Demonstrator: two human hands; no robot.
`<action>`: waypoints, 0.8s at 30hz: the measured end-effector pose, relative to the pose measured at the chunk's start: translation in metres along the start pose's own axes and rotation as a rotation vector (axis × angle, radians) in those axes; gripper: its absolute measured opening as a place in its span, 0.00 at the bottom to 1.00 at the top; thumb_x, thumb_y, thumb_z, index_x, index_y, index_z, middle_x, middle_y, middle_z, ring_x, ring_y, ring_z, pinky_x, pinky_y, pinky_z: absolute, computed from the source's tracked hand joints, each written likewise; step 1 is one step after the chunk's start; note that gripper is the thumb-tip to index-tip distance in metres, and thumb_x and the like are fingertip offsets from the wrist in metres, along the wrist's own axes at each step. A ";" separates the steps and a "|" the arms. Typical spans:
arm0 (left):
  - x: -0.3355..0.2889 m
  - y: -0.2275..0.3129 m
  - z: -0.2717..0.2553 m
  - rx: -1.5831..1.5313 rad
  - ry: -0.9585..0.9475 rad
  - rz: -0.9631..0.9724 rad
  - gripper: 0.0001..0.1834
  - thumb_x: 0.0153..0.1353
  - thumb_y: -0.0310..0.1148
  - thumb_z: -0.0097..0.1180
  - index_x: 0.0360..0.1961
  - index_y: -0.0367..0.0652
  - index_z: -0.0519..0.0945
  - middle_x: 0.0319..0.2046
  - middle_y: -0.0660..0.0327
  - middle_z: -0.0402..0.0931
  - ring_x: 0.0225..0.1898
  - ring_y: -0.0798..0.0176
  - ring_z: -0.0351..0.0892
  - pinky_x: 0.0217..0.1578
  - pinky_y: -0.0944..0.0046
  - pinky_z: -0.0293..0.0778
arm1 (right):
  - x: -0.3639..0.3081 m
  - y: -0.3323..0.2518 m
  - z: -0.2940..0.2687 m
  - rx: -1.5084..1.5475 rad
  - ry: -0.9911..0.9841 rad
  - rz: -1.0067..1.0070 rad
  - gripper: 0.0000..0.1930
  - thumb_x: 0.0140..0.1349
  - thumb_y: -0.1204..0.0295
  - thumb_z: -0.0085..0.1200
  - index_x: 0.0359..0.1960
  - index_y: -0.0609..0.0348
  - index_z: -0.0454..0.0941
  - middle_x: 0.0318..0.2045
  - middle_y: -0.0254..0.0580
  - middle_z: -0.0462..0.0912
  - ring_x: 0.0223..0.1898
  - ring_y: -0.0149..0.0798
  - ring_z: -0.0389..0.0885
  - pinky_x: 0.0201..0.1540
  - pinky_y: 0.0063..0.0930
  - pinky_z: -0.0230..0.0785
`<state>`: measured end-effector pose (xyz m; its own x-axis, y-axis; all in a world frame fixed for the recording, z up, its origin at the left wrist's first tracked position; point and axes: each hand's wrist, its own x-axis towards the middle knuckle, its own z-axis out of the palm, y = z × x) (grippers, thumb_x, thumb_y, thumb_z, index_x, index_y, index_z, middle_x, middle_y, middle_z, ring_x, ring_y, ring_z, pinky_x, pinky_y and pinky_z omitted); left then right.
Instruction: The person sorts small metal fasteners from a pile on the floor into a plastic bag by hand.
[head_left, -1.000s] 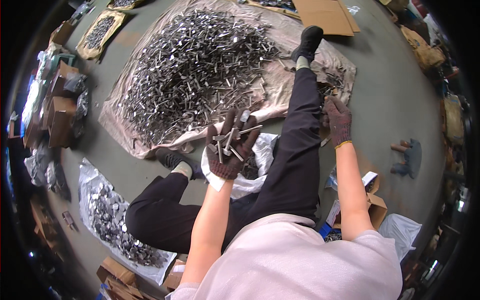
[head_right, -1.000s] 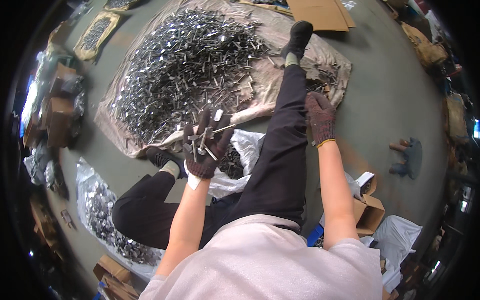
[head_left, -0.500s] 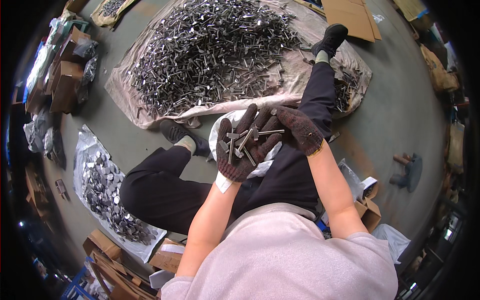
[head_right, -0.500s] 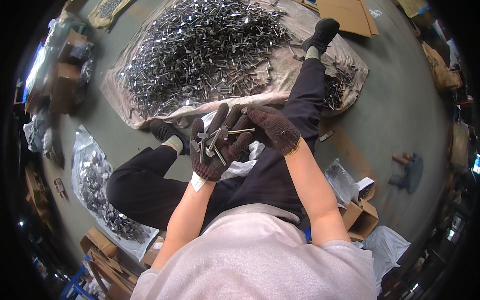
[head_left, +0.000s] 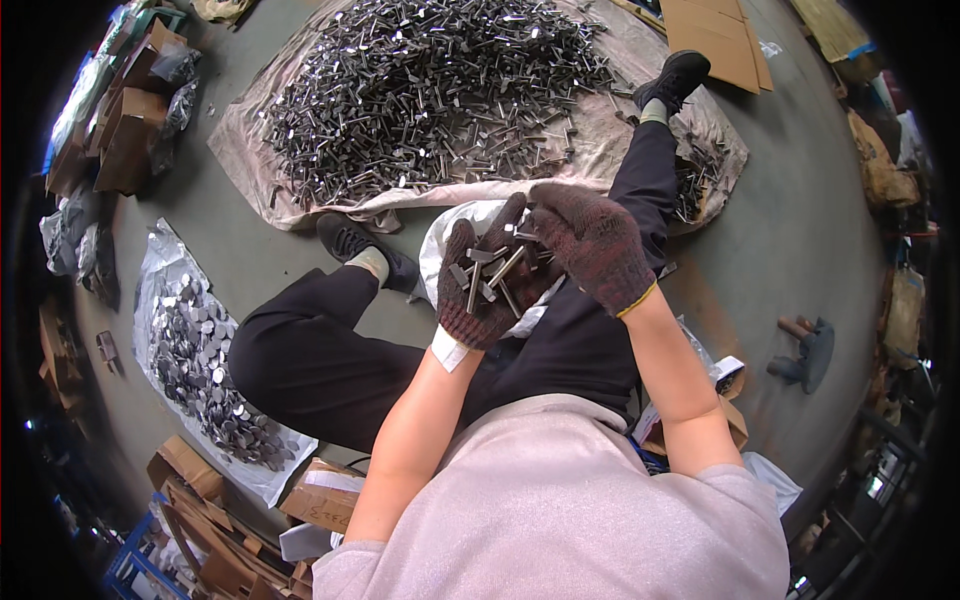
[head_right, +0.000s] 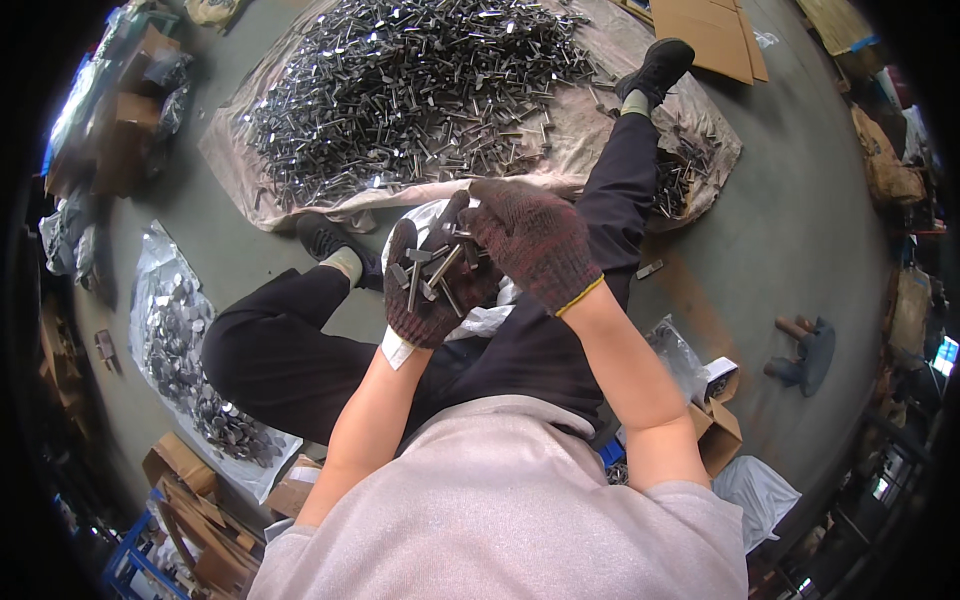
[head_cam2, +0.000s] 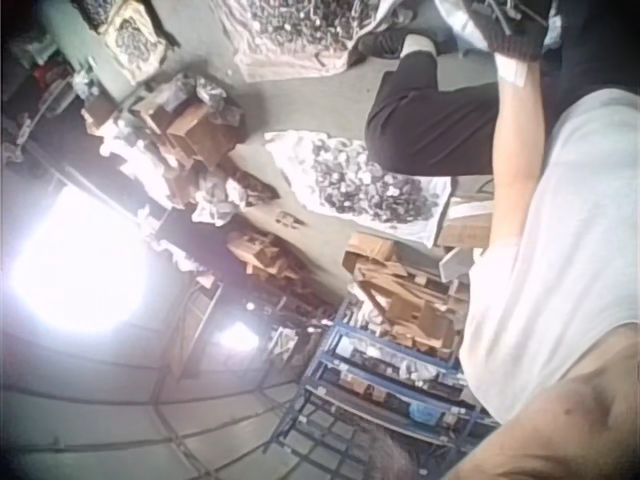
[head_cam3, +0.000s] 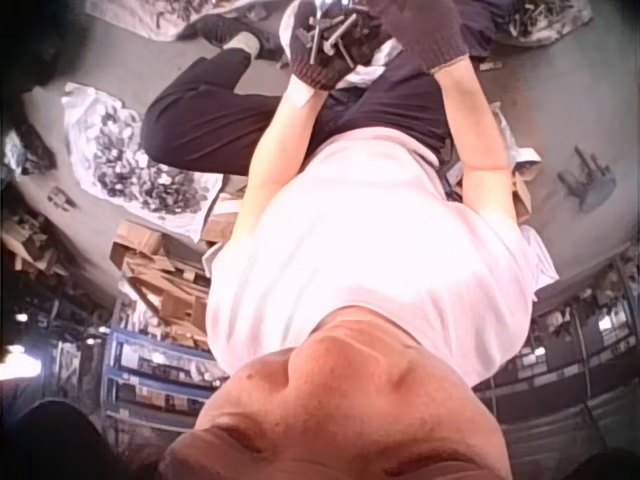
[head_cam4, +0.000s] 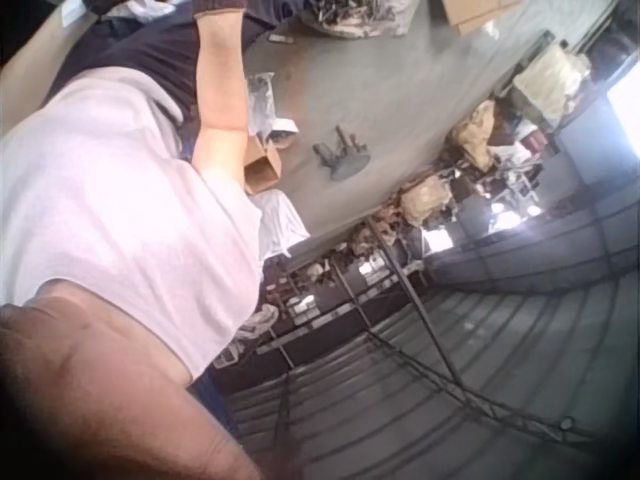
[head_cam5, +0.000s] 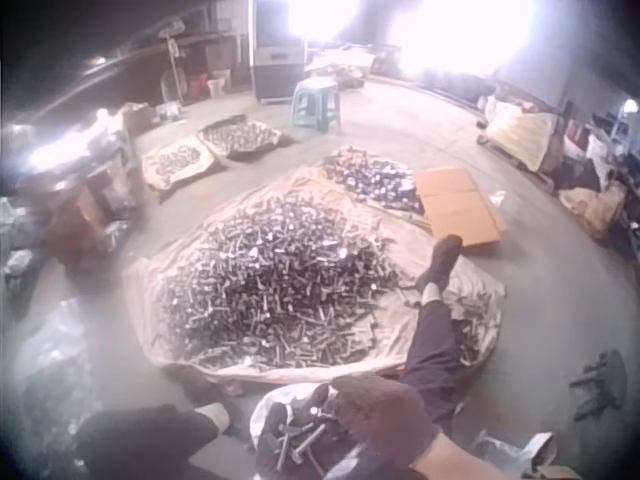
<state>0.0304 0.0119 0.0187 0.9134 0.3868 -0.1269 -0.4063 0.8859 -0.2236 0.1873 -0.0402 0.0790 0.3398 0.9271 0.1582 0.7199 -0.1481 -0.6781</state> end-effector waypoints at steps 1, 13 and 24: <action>0.000 0.001 0.001 0.011 -0.005 0.010 0.38 0.71 0.59 0.31 0.73 0.46 0.53 0.71 0.51 0.55 0.72 0.47 0.55 0.71 0.43 0.47 | 0.001 0.000 -0.001 0.001 -0.003 -0.001 0.12 0.63 0.68 0.58 0.44 0.63 0.82 0.35 0.50 0.84 0.34 0.44 0.83 0.39 0.33 0.75; -0.001 0.009 -0.006 -0.005 0.033 0.008 0.36 0.68 0.58 0.42 0.68 0.46 0.63 0.63 0.52 0.68 0.62 0.48 0.69 0.67 0.44 0.58 | -0.014 -0.014 0.006 -0.246 -0.093 -0.342 0.15 0.43 0.65 0.66 0.37 0.49 0.84 0.55 0.43 0.75 0.61 0.55 0.69 0.60 0.47 0.65; 0.003 0.005 -0.013 0.118 0.069 0.181 0.38 0.70 0.59 0.34 0.74 0.49 0.53 0.74 0.52 0.47 0.70 0.49 0.55 0.68 0.47 0.55 | -0.051 -0.040 0.018 -0.165 -0.013 -0.266 0.15 0.43 0.61 0.69 0.31 0.51 0.80 0.53 0.46 0.76 0.59 0.58 0.71 0.59 0.51 0.64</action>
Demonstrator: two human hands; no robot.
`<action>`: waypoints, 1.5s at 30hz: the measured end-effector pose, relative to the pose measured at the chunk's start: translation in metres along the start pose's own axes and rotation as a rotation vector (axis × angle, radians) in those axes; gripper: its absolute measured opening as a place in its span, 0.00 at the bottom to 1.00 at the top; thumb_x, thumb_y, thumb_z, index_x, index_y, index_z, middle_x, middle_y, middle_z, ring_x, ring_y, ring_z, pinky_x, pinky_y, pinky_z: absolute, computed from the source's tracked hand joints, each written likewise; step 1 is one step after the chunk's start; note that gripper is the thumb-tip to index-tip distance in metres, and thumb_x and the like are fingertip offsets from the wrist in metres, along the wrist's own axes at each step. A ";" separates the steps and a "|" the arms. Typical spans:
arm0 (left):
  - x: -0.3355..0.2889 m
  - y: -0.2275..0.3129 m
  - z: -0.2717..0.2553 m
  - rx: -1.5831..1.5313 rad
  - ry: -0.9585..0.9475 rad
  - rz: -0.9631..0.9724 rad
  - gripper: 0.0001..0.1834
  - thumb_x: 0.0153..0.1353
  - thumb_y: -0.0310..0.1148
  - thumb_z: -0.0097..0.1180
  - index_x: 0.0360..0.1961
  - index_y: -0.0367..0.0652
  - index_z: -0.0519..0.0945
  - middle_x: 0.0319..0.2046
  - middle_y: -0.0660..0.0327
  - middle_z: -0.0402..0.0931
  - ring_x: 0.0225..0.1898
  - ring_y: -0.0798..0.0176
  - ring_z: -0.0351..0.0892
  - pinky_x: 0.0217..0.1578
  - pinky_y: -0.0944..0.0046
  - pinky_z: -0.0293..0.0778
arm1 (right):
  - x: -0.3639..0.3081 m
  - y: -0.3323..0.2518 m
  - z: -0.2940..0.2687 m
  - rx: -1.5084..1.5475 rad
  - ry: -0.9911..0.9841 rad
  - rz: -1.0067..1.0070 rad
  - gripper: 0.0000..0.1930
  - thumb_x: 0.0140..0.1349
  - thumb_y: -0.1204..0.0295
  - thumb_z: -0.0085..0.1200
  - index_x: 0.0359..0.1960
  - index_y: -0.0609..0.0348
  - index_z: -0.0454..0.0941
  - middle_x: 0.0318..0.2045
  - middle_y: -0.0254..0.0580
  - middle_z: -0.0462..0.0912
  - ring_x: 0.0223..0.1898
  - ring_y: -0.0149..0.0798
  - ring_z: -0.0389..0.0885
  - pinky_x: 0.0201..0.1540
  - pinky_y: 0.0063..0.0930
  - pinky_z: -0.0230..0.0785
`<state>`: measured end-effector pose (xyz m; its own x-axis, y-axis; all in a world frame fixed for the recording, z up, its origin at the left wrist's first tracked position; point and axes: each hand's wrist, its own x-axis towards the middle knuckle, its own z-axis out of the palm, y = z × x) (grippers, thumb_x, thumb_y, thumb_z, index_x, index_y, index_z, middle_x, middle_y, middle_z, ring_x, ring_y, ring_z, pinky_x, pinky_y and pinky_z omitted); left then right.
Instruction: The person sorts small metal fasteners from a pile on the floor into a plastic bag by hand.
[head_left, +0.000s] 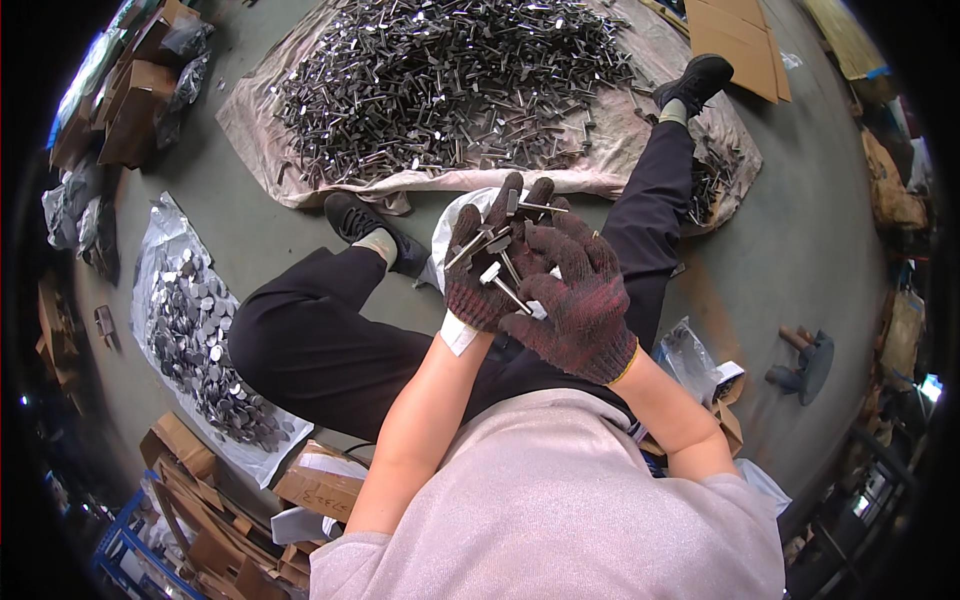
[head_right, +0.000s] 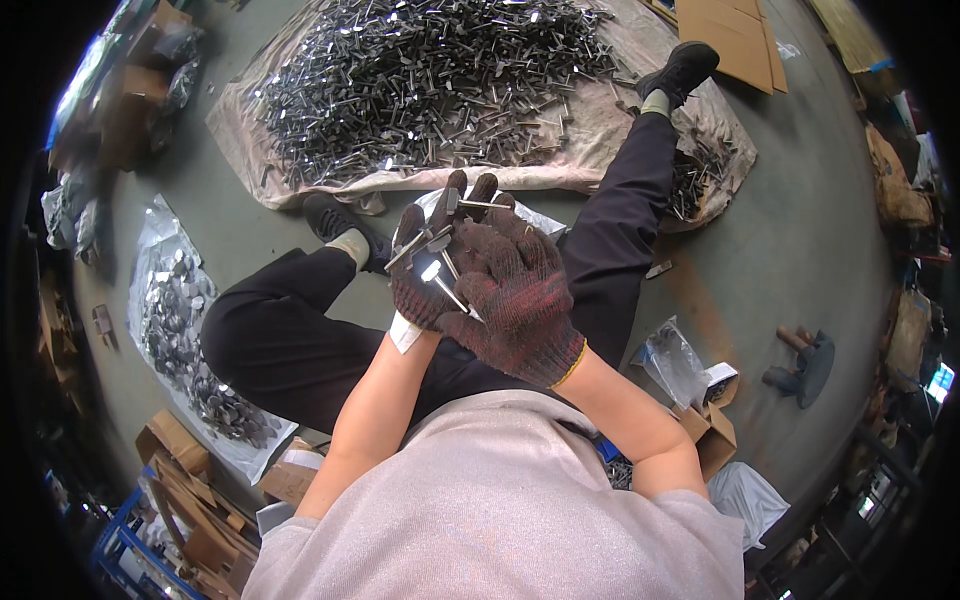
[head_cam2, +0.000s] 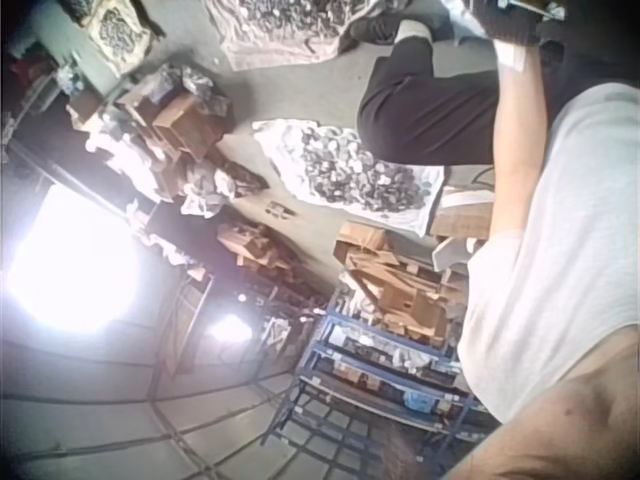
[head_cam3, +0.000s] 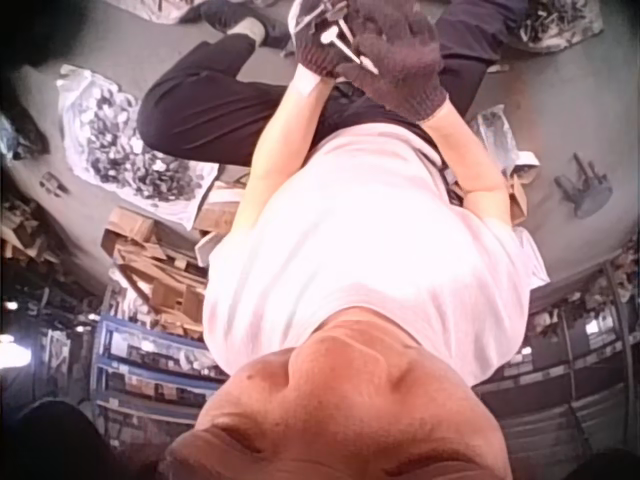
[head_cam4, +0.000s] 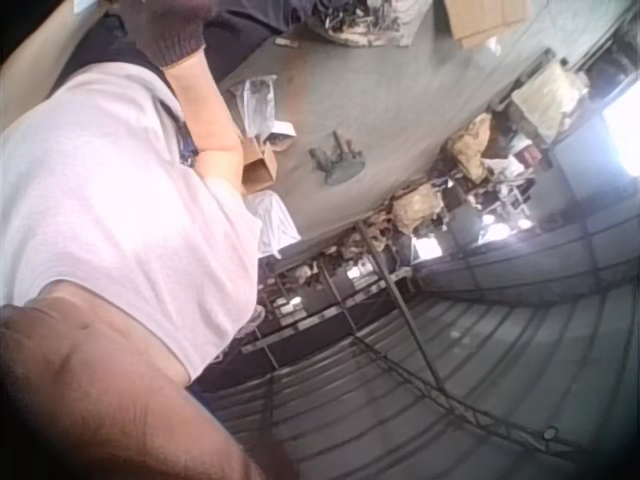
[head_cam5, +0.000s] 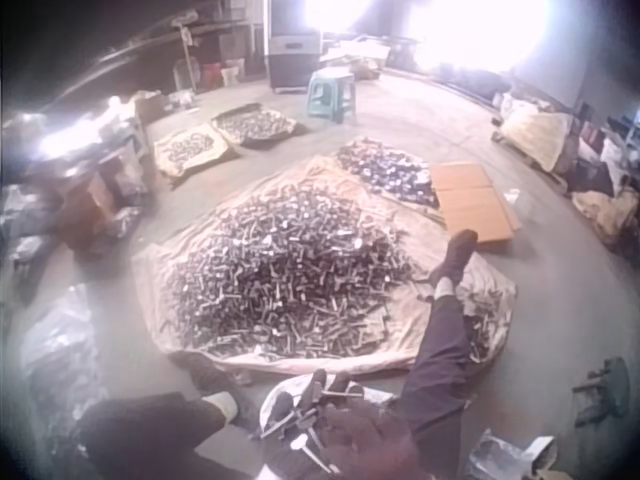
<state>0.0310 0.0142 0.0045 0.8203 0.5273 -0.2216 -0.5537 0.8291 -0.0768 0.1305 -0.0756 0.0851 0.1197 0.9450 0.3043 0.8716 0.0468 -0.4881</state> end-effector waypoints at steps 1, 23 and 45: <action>0.001 0.001 -0.001 0.015 -0.019 -0.003 0.38 0.70 0.58 0.35 0.74 0.50 0.53 0.74 0.52 0.48 0.70 0.49 0.56 0.68 0.46 0.56 | -0.001 -0.001 0.000 0.046 0.010 -0.001 0.15 0.43 0.61 0.70 0.31 0.51 0.80 0.53 0.46 0.76 0.59 0.58 0.71 0.59 0.51 0.64; -0.009 0.000 0.006 -0.158 -0.082 -0.190 0.39 0.71 0.60 0.33 0.74 0.46 0.52 0.71 0.50 0.52 0.71 0.49 0.55 0.68 0.42 0.51 | 0.026 0.057 -0.011 0.216 0.203 0.051 0.10 0.45 0.70 0.68 0.31 0.54 0.84 0.47 0.47 0.80 0.52 0.55 0.76 0.58 0.48 0.66; -0.008 -0.003 0.000 -2.384 -0.048 -0.472 0.27 0.69 0.61 0.37 0.67 0.72 0.66 0.70 0.80 0.59 0.69 0.68 0.60 0.65 0.46 0.51 | 0.004 0.052 -0.018 -0.070 0.088 0.122 0.14 0.43 0.65 0.68 0.32 0.56 0.84 0.46 0.51 0.81 0.50 0.56 0.78 0.55 0.46 0.69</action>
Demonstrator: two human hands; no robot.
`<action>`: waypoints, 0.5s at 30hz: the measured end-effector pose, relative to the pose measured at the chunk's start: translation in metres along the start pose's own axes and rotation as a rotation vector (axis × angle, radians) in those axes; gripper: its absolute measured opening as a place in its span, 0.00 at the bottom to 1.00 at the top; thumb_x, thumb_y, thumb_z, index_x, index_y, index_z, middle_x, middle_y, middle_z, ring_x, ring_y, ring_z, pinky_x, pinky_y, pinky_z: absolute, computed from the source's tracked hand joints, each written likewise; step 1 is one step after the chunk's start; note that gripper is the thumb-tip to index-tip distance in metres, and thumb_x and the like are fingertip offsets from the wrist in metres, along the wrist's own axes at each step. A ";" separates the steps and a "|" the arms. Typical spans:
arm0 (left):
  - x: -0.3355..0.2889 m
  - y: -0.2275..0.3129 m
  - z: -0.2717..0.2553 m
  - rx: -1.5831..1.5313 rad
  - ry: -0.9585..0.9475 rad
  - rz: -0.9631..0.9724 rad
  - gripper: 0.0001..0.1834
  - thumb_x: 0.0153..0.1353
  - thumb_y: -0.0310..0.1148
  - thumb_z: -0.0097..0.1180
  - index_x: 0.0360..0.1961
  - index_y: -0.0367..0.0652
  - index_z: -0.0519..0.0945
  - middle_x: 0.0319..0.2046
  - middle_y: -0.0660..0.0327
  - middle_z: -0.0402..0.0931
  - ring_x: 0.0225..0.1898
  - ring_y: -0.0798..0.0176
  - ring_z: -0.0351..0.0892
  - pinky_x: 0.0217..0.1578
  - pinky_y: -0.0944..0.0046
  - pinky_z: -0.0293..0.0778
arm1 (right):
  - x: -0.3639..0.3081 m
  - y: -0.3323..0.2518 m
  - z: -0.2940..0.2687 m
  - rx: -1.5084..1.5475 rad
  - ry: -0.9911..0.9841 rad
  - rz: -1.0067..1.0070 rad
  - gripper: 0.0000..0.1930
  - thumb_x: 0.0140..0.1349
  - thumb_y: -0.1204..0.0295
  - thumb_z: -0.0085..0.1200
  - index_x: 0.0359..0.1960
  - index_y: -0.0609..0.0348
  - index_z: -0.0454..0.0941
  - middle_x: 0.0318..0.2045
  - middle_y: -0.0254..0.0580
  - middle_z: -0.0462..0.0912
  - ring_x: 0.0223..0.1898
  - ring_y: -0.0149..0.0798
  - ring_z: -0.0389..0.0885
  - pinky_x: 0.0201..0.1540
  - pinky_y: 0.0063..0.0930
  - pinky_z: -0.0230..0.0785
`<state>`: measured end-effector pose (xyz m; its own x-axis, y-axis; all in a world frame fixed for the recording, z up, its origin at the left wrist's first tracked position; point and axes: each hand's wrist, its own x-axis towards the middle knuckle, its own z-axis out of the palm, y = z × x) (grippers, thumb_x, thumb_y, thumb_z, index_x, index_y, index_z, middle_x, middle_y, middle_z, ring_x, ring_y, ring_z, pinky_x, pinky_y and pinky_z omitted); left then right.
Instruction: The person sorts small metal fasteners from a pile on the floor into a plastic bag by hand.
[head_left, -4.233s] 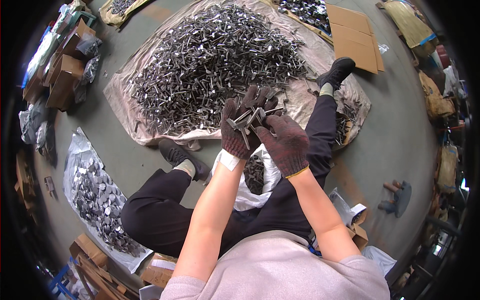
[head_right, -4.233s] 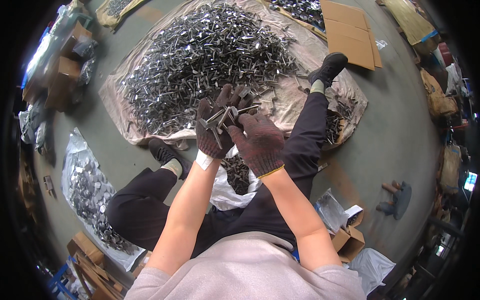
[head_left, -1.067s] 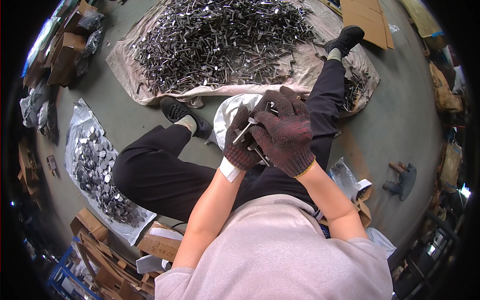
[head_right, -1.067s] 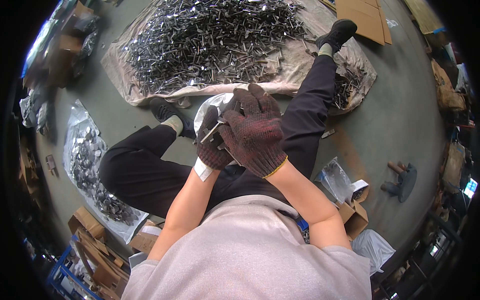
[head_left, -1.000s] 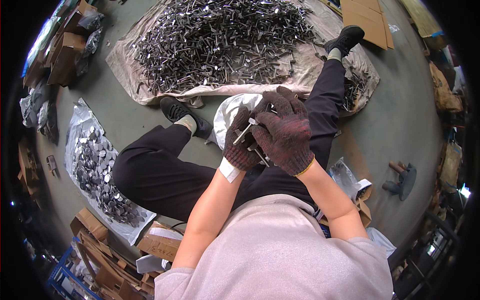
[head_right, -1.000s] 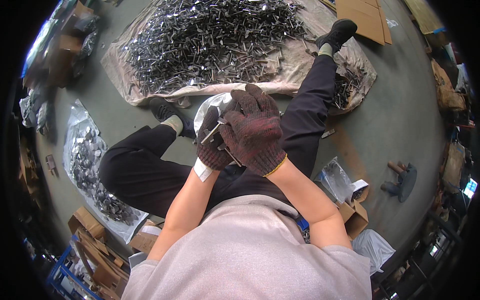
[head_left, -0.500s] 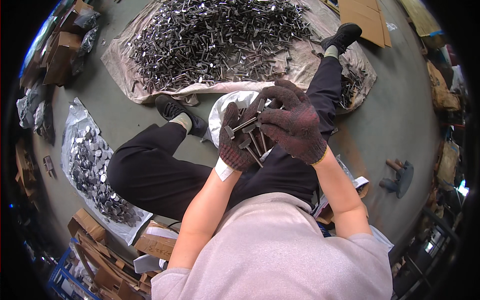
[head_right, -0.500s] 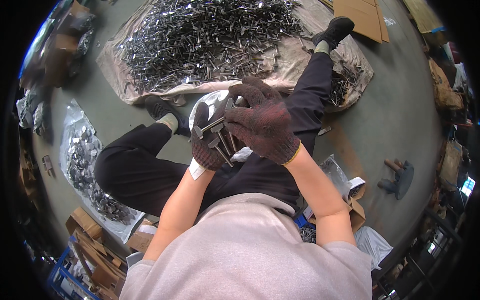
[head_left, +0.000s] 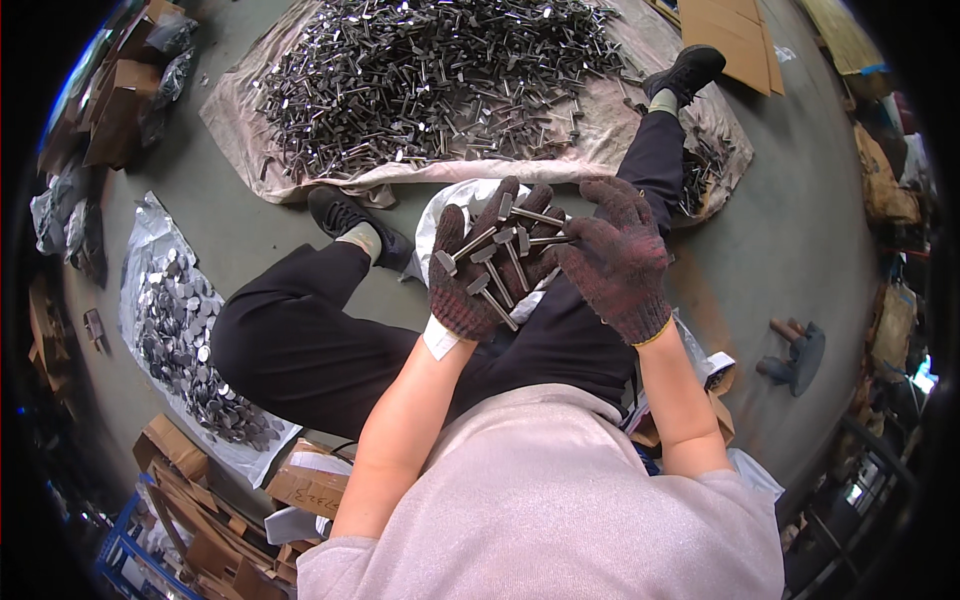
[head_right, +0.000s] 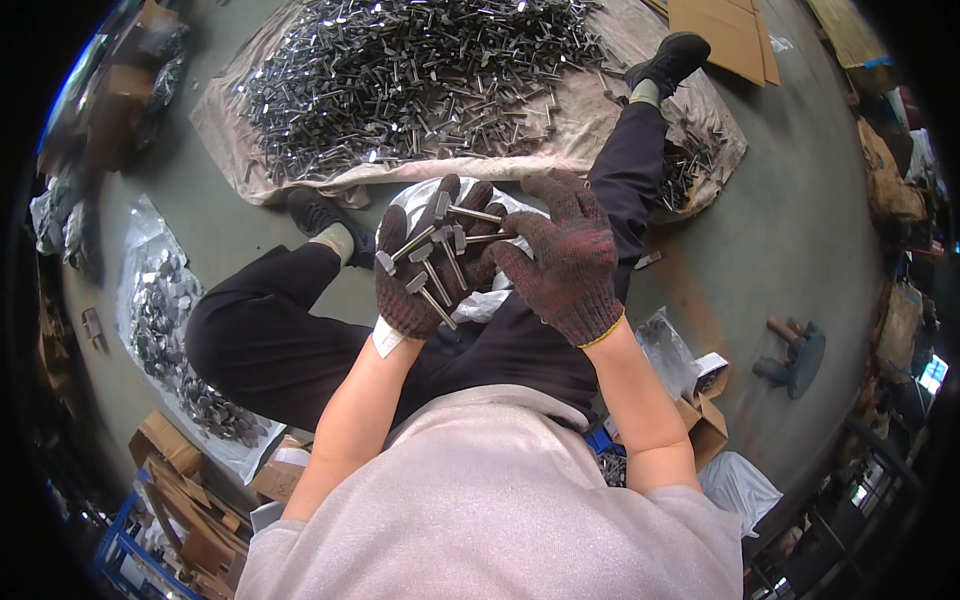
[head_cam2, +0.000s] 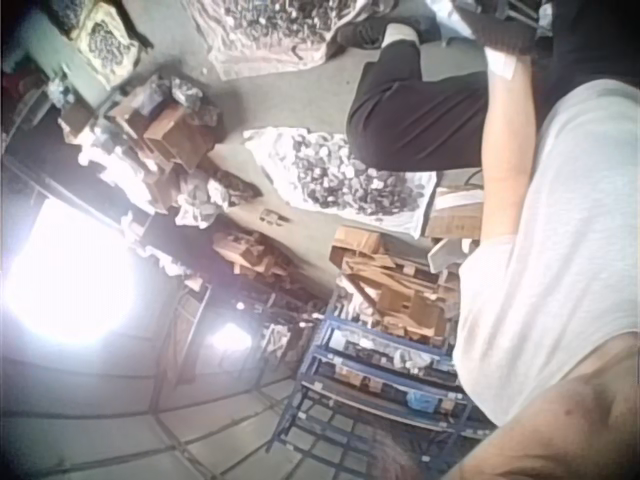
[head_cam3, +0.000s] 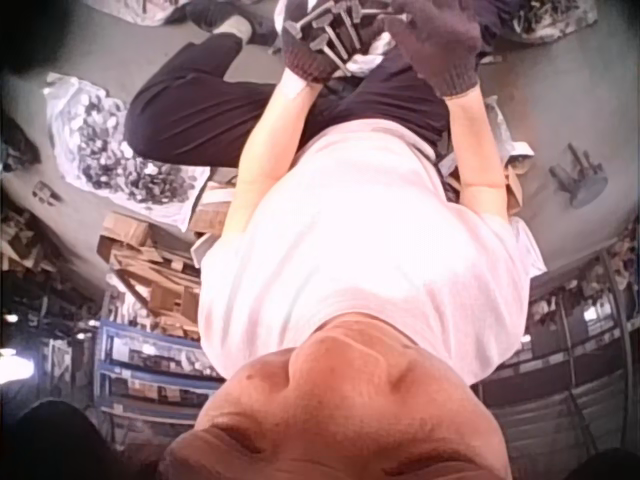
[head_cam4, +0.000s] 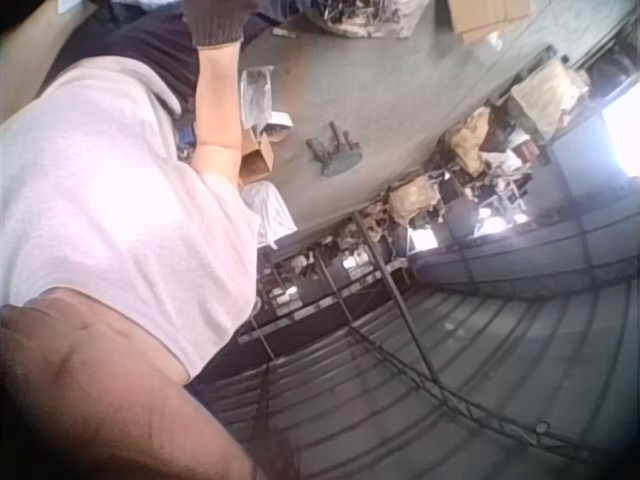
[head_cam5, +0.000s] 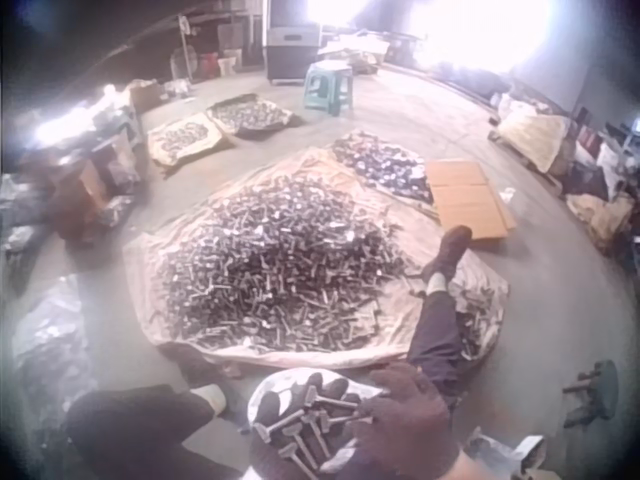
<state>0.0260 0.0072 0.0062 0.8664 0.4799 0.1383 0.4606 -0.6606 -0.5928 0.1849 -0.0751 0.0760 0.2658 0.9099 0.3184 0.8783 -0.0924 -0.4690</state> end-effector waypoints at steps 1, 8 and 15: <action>0.000 0.001 0.000 -0.232 -0.023 -0.038 0.27 0.69 0.61 0.37 0.67 0.75 0.67 0.70 0.83 0.59 0.69 0.70 0.60 0.65 0.47 0.51 | 0.000 -0.001 -0.001 -0.028 -0.013 0.022 0.14 0.44 0.64 0.68 0.32 0.56 0.85 0.46 0.52 0.81 0.49 0.56 0.79 0.55 0.46 0.69; 0.000 -0.001 -0.004 -0.347 -0.035 -0.054 0.27 0.69 0.62 0.36 0.67 0.75 0.67 0.70 0.82 0.59 0.70 0.70 0.58 0.66 0.46 0.50 | -0.005 0.001 0.002 0.230 -0.125 0.294 0.11 0.49 0.65 0.66 0.31 0.57 0.86 0.47 0.50 0.82 0.47 0.47 0.81 0.48 0.37 0.73; -0.001 -0.002 -0.006 -0.493 -0.054 -0.077 0.28 0.69 0.63 0.36 0.67 0.74 0.67 0.71 0.80 0.59 0.71 0.69 0.56 0.67 0.44 0.49 | -0.013 -0.004 0.008 0.386 -0.115 0.466 0.09 0.51 0.66 0.66 0.28 0.58 0.85 0.46 0.46 0.83 0.44 0.43 0.82 0.43 0.31 0.75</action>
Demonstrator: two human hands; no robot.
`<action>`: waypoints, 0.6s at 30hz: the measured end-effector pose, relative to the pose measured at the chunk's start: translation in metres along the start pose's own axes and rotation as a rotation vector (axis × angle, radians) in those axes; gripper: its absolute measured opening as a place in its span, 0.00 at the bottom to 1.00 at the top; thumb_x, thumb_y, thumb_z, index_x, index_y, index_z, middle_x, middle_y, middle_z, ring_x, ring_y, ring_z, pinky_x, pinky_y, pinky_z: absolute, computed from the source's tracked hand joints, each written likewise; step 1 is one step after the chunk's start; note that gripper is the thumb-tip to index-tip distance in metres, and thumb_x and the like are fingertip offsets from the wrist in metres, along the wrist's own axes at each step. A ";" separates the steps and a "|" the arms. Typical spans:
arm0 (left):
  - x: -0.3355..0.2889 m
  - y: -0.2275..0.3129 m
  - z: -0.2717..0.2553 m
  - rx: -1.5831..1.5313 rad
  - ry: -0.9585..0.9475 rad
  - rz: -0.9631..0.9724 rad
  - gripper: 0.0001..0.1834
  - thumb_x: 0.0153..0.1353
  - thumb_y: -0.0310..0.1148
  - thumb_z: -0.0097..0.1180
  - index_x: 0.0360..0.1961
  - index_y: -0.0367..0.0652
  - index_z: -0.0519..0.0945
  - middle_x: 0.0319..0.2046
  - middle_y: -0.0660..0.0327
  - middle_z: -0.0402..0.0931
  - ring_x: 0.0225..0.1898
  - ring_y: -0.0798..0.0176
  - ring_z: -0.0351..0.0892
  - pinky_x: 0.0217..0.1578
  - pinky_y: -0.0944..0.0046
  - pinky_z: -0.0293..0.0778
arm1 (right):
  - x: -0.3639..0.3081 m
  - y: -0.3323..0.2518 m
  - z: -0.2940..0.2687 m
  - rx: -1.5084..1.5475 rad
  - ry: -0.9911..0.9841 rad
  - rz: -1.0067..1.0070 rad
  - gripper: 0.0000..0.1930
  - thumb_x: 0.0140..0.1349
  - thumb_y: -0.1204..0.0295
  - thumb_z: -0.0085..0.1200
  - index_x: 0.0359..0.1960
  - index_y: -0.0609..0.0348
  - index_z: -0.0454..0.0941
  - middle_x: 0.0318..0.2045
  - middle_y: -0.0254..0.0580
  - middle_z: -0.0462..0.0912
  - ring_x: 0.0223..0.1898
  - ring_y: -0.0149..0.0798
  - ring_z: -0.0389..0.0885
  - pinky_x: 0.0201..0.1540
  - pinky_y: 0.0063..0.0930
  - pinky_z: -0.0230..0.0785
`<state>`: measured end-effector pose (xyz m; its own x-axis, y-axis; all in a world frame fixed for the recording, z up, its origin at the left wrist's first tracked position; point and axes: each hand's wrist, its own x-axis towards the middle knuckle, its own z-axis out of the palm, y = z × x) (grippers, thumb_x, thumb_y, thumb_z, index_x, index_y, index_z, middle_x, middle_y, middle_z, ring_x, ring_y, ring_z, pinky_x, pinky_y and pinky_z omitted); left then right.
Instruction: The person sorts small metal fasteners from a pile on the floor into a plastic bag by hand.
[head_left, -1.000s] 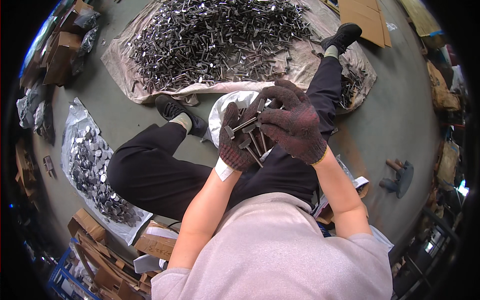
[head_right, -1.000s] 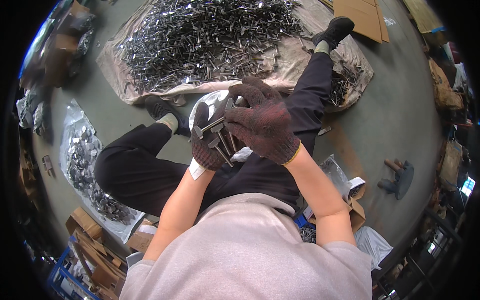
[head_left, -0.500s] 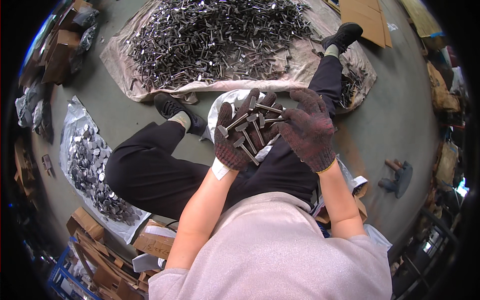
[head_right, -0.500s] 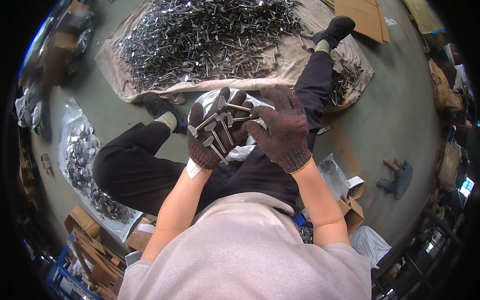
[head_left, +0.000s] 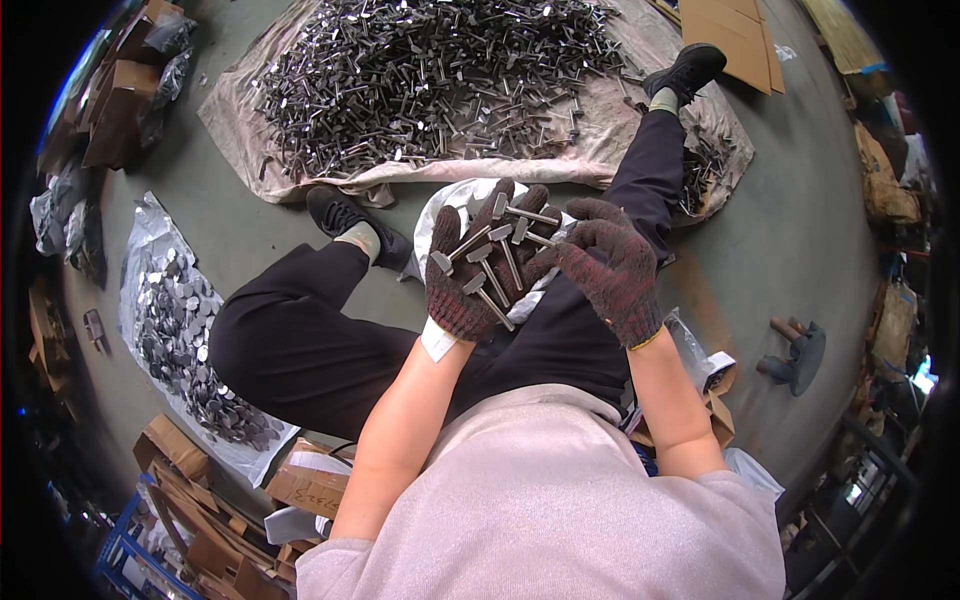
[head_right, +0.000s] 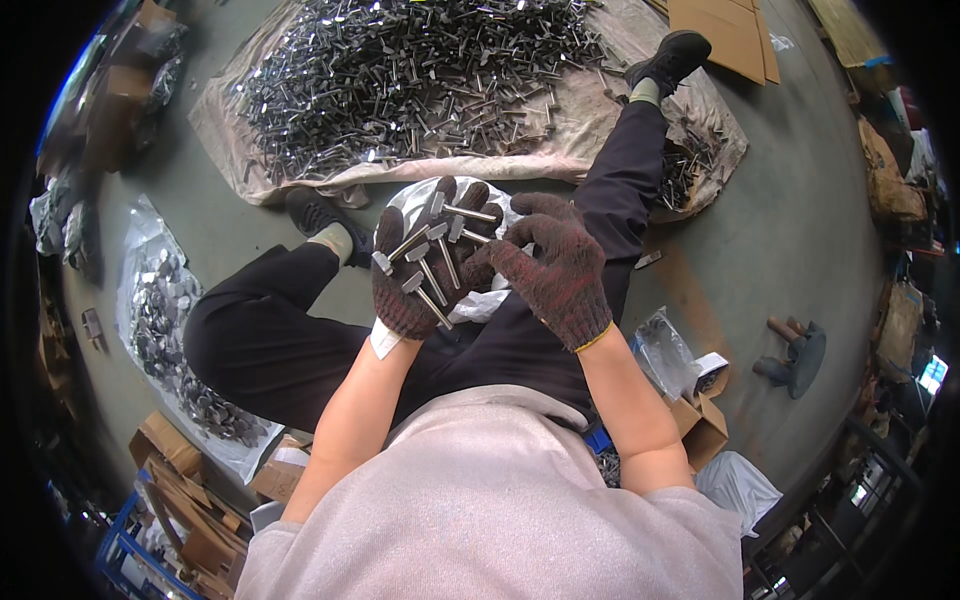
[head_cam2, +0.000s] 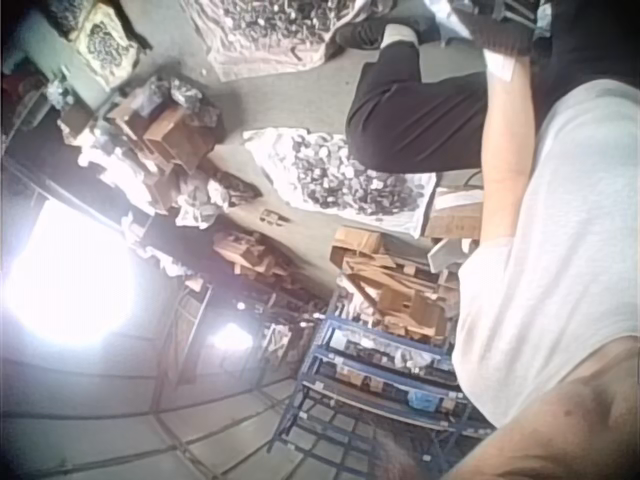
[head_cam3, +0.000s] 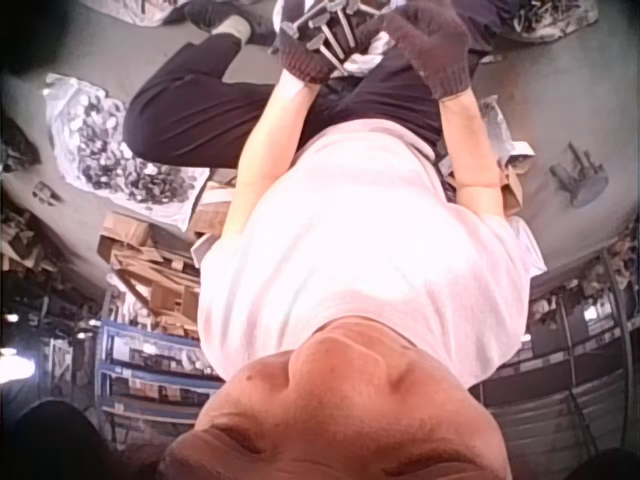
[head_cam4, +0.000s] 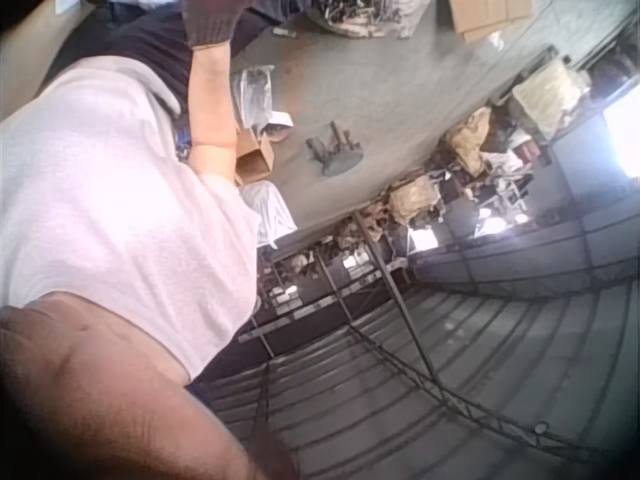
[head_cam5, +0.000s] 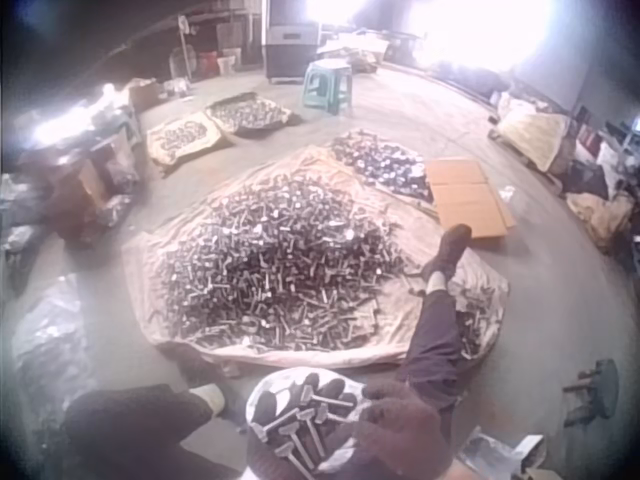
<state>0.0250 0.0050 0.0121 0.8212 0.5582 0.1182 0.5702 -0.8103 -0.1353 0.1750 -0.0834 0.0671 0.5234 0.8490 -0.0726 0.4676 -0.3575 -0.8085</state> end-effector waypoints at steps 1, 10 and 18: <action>0.000 0.000 0.000 -0.023 -0.005 -0.004 0.28 0.68 0.63 0.35 0.67 0.74 0.67 0.71 0.80 0.59 0.71 0.69 0.56 0.67 0.44 0.49 | -0.001 0.001 0.001 -0.037 0.007 -0.017 0.09 0.51 0.65 0.66 0.27 0.58 0.85 0.46 0.47 0.83 0.44 0.43 0.82 0.43 0.31 0.75; -0.002 0.003 0.007 -0.043 0.009 0.046 0.25 0.68 0.59 0.41 0.63 0.71 0.72 0.67 0.77 0.65 0.67 0.63 0.63 0.65 0.45 0.53 | 0.005 0.001 -0.005 -0.019 -0.052 0.101 0.12 0.50 0.63 0.65 0.25 0.60 0.85 0.43 0.51 0.84 0.46 0.47 0.82 0.47 0.34 0.73; -0.002 0.006 0.017 -0.003 -0.012 0.054 0.27 0.68 0.59 0.41 0.65 0.66 0.70 0.68 0.73 0.63 0.68 0.60 0.62 0.66 0.43 0.50 | -0.011 -0.001 0.013 -0.090 -0.014 -0.039 0.12 0.46 0.64 0.70 0.25 0.60 0.84 0.41 0.52 0.83 0.46 0.51 0.81 0.48 0.38 0.73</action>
<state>0.0268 0.0021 -0.0059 0.8508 0.5161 0.0995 0.5254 -0.8395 -0.1386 0.1599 -0.0874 0.0613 0.4943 0.8678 -0.0508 0.5497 -0.3573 -0.7551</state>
